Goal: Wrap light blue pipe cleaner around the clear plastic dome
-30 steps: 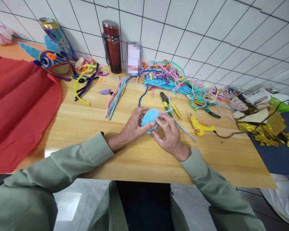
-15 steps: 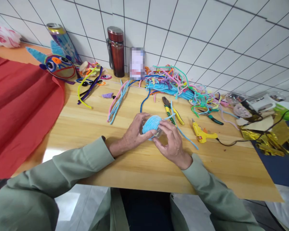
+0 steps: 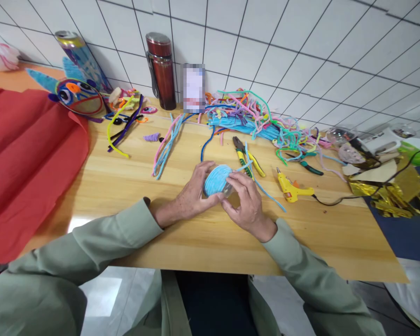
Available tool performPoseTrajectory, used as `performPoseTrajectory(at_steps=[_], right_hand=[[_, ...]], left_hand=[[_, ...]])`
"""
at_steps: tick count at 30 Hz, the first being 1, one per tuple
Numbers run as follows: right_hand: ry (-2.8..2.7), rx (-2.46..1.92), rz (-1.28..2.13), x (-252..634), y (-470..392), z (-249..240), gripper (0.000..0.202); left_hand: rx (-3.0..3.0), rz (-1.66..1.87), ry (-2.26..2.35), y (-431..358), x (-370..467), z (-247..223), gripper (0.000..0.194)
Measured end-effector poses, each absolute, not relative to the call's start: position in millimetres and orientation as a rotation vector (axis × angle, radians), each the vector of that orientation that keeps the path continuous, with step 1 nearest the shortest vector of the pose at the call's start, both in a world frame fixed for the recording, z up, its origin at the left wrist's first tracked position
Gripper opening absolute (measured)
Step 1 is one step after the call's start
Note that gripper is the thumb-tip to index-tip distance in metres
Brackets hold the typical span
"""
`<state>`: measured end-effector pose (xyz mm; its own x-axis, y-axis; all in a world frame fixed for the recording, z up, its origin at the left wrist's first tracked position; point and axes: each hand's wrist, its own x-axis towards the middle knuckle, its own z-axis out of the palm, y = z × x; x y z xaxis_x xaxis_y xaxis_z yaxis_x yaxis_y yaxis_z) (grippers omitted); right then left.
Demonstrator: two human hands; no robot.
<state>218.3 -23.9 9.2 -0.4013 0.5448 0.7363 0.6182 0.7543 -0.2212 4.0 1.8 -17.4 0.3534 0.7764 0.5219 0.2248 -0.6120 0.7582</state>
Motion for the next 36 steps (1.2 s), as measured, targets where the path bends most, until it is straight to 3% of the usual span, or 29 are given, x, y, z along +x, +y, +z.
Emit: performPoseTrajectory(at_steps=[3,23,36], right_hand=[[-2.090,-0.884,-0.112,219.1,-23.5,7.4,0.057],[-2.099,-0.848,-0.097,217.8,-23.4,8.9,0.061],[-2.099,-0.837,-0.116,217.4,-25.9,11.1,0.063]], left_hand=[[2.068,1.190,0.869,1.4,2.7,-17.5,0.079],[2.049,1.203,0.892,1.2,5.6,-9.3,0.058],[2.134,1.228,0.849,0.0,4.2,-9.5,0.060]])
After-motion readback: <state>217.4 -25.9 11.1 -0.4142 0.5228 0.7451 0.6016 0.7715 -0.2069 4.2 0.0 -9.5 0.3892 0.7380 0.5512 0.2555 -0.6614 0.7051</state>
